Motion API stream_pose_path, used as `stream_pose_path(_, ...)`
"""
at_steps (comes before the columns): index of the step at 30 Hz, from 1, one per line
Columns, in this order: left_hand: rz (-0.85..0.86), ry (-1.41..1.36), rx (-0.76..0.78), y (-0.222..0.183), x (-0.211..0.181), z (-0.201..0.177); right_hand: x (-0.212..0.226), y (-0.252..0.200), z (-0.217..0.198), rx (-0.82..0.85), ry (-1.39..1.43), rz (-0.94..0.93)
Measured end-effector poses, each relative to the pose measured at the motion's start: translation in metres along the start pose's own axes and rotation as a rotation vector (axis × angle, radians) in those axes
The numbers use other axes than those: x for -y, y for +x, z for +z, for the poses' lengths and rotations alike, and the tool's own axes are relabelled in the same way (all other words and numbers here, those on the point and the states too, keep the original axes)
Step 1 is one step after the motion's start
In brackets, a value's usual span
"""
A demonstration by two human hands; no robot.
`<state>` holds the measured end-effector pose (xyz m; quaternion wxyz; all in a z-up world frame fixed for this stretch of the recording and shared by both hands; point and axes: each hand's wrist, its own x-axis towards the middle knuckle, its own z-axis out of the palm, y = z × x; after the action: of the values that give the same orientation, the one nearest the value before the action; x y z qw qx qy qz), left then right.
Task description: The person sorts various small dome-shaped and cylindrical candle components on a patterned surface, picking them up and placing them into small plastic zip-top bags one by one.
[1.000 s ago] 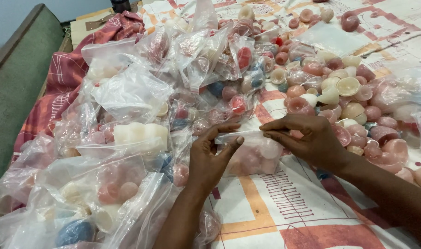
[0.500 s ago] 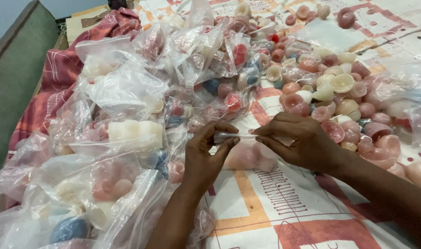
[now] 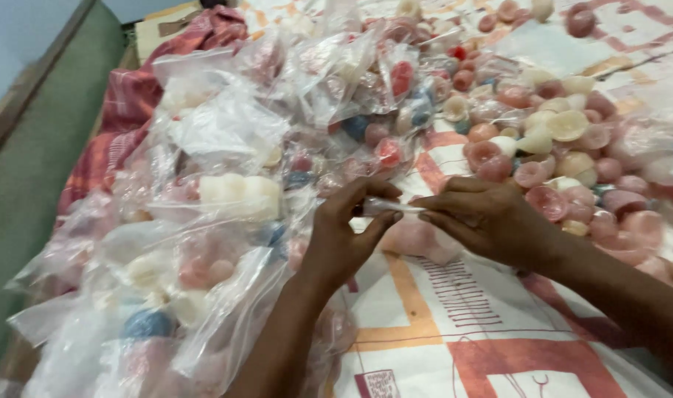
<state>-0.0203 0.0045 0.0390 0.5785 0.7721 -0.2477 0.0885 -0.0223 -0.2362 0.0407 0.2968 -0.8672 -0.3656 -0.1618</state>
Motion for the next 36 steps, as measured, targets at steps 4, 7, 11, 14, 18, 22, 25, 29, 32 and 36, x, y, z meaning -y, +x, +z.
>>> stream_pose_path(4, 0.082, 0.366, 0.05, -0.009, -0.056, -0.037, 0.002, 0.0, -0.001, -0.038, -0.051, 0.042)
stream_pose_path(7, -0.01, 0.681, 0.051, -0.025, -0.101, -0.062, 0.001, 0.003, -0.002, -0.038, -0.082, 0.084)
stream_pose_path(11, -0.146, 0.913, 0.05, -0.062, -0.106, -0.076, -0.003, 0.0, -0.012, -0.052, -0.077, 0.159)
stream_pose_path(14, -0.222, 1.091, 0.021, -0.08, -0.099, -0.082, -0.004, 0.002, -0.012, -0.046, -0.001, 0.273)
stream_pose_path(18, -0.325, 1.068, 0.015, -0.079, -0.101, -0.082, -0.01, 0.001, -0.016, -0.038, -0.003, 0.339)
stream_pose_path(22, -0.208, 1.019, -0.005, -0.089, -0.082, -0.08, -0.002, 0.005, -0.027, -0.016, -0.105, 0.425)
stream_pose_path(25, -0.175, 1.063, 0.011, -0.083, -0.102, -0.077, -0.009, 0.005, -0.03, -0.051, -0.064, 0.392)
stream_pose_path(29, -0.34, 0.933, 0.051, -0.074, -0.106, -0.075, -0.015, 0.0, -0.04, -0.157, 0.025, 0.198)
stream_pose_path(32, -0.344, 0.807, 0.069, -0.048, -0.096, -0.066, -0.018, 0.001, -0.051, -0.204, 0.026, 0.146)
stream_pose_path(36, -0.372, 0.828, 0.174, -0.005, -0.092, -0.046, -0.027, -0.003, -0.07, -0.221, 0.158, 0.179)
